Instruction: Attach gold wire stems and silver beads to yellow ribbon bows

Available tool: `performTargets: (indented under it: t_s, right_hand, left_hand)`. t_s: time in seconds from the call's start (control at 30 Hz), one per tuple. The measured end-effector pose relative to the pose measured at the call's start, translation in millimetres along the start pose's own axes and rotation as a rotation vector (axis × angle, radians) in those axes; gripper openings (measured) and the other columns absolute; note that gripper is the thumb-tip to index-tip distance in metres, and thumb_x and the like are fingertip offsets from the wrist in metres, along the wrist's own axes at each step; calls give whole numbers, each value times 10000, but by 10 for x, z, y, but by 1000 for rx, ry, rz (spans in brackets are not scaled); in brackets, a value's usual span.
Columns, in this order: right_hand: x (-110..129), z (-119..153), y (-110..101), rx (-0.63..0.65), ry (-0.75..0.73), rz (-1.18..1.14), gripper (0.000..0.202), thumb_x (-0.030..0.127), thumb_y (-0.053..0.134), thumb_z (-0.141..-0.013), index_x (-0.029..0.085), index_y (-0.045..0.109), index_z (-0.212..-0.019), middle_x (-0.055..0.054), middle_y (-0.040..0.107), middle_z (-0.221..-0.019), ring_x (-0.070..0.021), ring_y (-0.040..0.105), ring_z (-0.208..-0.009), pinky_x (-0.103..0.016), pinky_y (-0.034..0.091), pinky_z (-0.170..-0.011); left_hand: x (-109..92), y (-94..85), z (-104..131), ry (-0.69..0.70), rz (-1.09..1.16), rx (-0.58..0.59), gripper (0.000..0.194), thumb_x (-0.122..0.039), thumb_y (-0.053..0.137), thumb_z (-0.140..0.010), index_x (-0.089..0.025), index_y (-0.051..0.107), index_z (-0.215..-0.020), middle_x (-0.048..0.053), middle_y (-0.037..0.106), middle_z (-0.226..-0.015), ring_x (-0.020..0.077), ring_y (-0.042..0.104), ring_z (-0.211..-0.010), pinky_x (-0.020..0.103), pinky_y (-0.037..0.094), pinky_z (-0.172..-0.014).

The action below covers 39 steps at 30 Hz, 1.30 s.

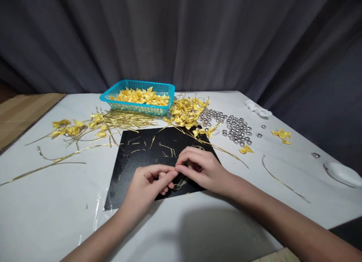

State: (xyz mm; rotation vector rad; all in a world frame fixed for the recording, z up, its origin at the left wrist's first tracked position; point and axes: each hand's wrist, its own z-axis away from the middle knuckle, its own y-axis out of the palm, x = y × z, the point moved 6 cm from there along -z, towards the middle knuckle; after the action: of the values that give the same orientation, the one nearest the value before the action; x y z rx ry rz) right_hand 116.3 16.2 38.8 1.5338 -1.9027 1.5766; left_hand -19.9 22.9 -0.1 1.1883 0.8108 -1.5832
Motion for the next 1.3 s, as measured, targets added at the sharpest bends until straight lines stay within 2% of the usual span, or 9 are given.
performTargets:
  t_s: [0.07, 0.17, 0.27, 0.4, 0.53, 0.8, 0.97, 1.13, 1.3]
  right_hand:
    - [-109, -11, 19, -2, 223, -161, 148, 279, 561, -852, 138, 602, -843, -10, 569, -731, -47, 447, -492, -167, 362, -441]
    - [-230, 38, 150, 90, 530, -382, 252, 363, 573, -823, 139, 614, -933, 56, 490, -519, -53, 438, -396, -162, 340, -394]
    - [-263, 75, 212, 74, 635, -425, 261, 368, 640, -759, 142, 639, -891, 77, 459, -455, -52, 454, -376, -154, 331, -386]
    - [-288, 101, 224, -30, 676, -490, 276, 382, 706, -685, 135, 645, -791, 68, 497, -441, -49, 473, -358, -153, 342, -379]
    - [-303, 99, 244, -61, 659, -617, 343, 441, 741, -638, 136, 612, -728, 63, 521, -448, -39, 458, -337, -146, 351, -360]
    - [-274, 130, 334, 36, 642, -663, 268, 409, 634, -769, 172, 517, -815, 103, 470, -439, -27, 427, -337, -118, 360, -357]
    - [-283, 128, 313, 5, 637, -643, 276, 409, 640, -763, 162, 550, -845, 90, 479, -434, -40, 449, -346, -133, 370, -367]
    - [-250, 121, 282, -56, 648, -613, 270, 407, 651, -746, 156, 562, -791, 87, 465, -445, -38, 440, -353, -145, 396, -378]
    - [-176, 123, 327, -4, 627, -673, 236, 385, 621, -783, 176, 515, -807, 109, 425, -436, -32, 419, -357, -131, 378, -373]
  left_hand:
    - [-11, -3, 5, 11, 34, 0, 163, -294, 727, -644, -139, 731, -693, -20, 628, -485, 50, 497, -431, 138, 408, -444]
    - [-32, -10, 6, 9, 80, -15, 195, -305, 733, -638, -123, 709, -704, -27, 622, -487, 48, 500, -433, 133, 402, -440]
    - [-43, -11, 2, -8, 112, -26, 219, -302, 746, -621, -110, 689, -711, -38, 609, -473, 43, 492, -419, 129, 392, -430]
    - [-38, -16, 4, -22, 139, -38, 238, -306, 757, -609, -106, 676, -707, -40, 608, -465, 41, 491, -414, 126, 393, -429]
    - [-13, -23, 9, -20, 145, -40, 233, -307, 761, -615, -108, 681, -706, -23, 638, -502, 41, 511, -443, 118, 408, -450]
    - [-6, -29, 0, 9, 155, -58, 167, -279, 748, -640, -128, 676, -645, -34, 635, -507, 29, 510, -447, 100, 408, -451]
    - [-43, -28, 2, 52, 128, -69, 136, -257, 738, -640, -134, 681, -646, -34, 637, -507, 30, 504, -440, 98, 409, -445]
    - [-85, -40, 65, 145, 14, -117, 138, -256, 715, -666, -139, 671, -607, -29, 630, -496, 37, 498, -425, 102, 407, -426]
    - [-155, -75, 163, 332, -140, -226, 73, -228, 679, -710, -168, 698, -673, -8, 685, -578, 91, 612, -521, 138, 477, -487]
